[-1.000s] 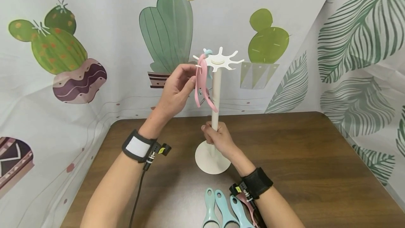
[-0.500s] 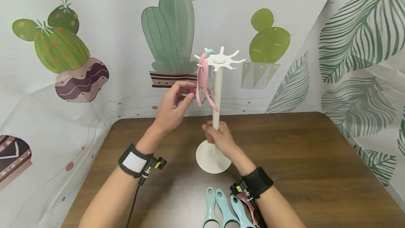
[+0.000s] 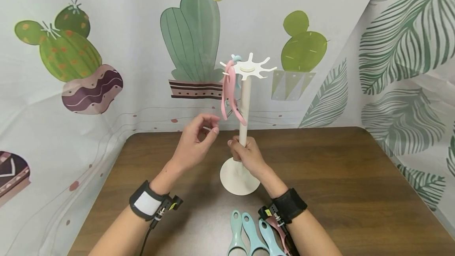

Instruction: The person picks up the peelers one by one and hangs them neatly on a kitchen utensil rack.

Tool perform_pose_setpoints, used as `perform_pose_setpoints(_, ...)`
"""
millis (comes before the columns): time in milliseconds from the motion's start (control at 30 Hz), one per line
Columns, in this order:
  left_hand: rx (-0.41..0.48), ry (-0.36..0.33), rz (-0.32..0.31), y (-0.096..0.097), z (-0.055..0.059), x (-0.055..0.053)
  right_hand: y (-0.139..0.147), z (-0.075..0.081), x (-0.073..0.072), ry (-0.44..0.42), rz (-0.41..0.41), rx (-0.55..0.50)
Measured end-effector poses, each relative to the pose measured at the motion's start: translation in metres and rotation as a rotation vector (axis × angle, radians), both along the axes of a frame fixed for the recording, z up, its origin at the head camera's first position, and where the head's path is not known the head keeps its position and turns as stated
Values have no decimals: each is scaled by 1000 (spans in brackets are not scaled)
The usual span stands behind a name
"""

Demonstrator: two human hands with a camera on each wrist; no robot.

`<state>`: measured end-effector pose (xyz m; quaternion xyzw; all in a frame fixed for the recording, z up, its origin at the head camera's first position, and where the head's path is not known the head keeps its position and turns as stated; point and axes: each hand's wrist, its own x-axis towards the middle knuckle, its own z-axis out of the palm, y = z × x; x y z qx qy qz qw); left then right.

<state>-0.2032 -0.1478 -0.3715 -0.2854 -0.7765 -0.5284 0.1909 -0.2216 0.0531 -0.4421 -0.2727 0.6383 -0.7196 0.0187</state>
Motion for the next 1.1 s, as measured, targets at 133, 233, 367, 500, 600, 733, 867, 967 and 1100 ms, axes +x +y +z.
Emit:
perform_pose_setpoints(133, -34, -41, 19, -1, -13, 12, 1, 0, 0, 0, -7, 2)
perform_pose_setpoints(233, -63, -62, 27, -1, -22, 19, 1, 0, 0, -1, -12, 4)
perform_pose_setpoints(367, -91, -88, 22, 0, -31, 28, 2, -1, 0, -5, -14, 5)
perform_pose_setpoints(500, -124, -119, 22, 3, -39, 39, 2, 0, 1, -9, -18, 13)
perform_pose_setpoints(600, -154, -140, 21, 4, -45, 49, 1, 1, 1, -2, -25, 26)
perform_pose_setpoints(733, -192, -166, 24, 8, -53, 64, 1, 1, 2, 9, -37, 34)
perform_pose_setpoints(867, -241, -167, 25, 14, -62, 80, 1, 1, 3, 17, -36, 35)
perform_pose_setpoints(967, -286, -153, 13, 18, -68, 91, 1, 1, 2, 17, -24, 29)
perform_pose_setpoints(1100, -344, -164, 2, 25, -73, 104, 2, 1, 3, 14, -12, 19)
